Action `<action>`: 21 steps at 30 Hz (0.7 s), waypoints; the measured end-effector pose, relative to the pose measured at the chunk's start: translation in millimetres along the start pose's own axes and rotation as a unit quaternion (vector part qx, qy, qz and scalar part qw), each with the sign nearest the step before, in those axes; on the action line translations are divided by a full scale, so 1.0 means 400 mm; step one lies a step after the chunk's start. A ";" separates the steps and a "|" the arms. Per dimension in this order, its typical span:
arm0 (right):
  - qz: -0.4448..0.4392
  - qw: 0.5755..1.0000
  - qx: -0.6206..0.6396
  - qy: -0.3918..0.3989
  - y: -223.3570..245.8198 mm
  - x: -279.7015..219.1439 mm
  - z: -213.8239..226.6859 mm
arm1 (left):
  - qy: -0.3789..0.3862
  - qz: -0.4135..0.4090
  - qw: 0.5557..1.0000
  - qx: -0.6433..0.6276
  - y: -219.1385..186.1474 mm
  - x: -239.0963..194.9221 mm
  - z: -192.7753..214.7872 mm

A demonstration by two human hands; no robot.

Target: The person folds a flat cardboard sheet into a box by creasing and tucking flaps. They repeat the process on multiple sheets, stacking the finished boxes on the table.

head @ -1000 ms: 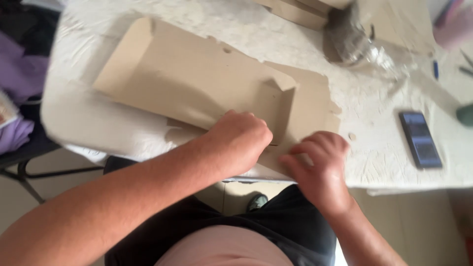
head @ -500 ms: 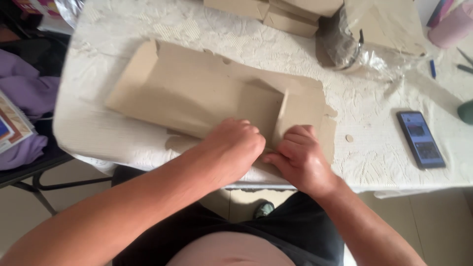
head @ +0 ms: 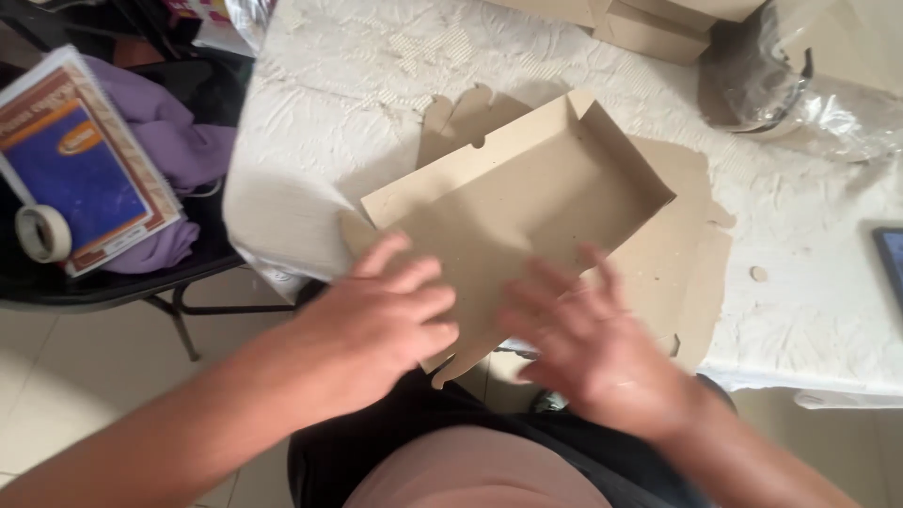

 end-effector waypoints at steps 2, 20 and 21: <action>0.044 0.998 0.011 -0.047 0.023 0.024 -0.005 | -0.004 -0.023 0.999 0.031 0.004 0.000 -0.035; -0.185 0.976 0.089 -0.069 -0.113 -0.034 -0.010 | 0.026 0.287 0.940 -0.183 0.055 0.258 -0.057; -0.228 0.967 0.091 -0.068 -0.109 -0.038 -0.010 | 0.028 0.296 0.936 -0.191 0.060 0.256 -0.057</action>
Point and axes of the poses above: each hand's wrist, its own x-axis towards the middle knuckle, its own z-axis out of the back of the hand, y = z × x, the point moved 4 cm from there along x, towards the middle knuckle, and after that the axes turned 9 degrees about -x, right-handed, at the moved point
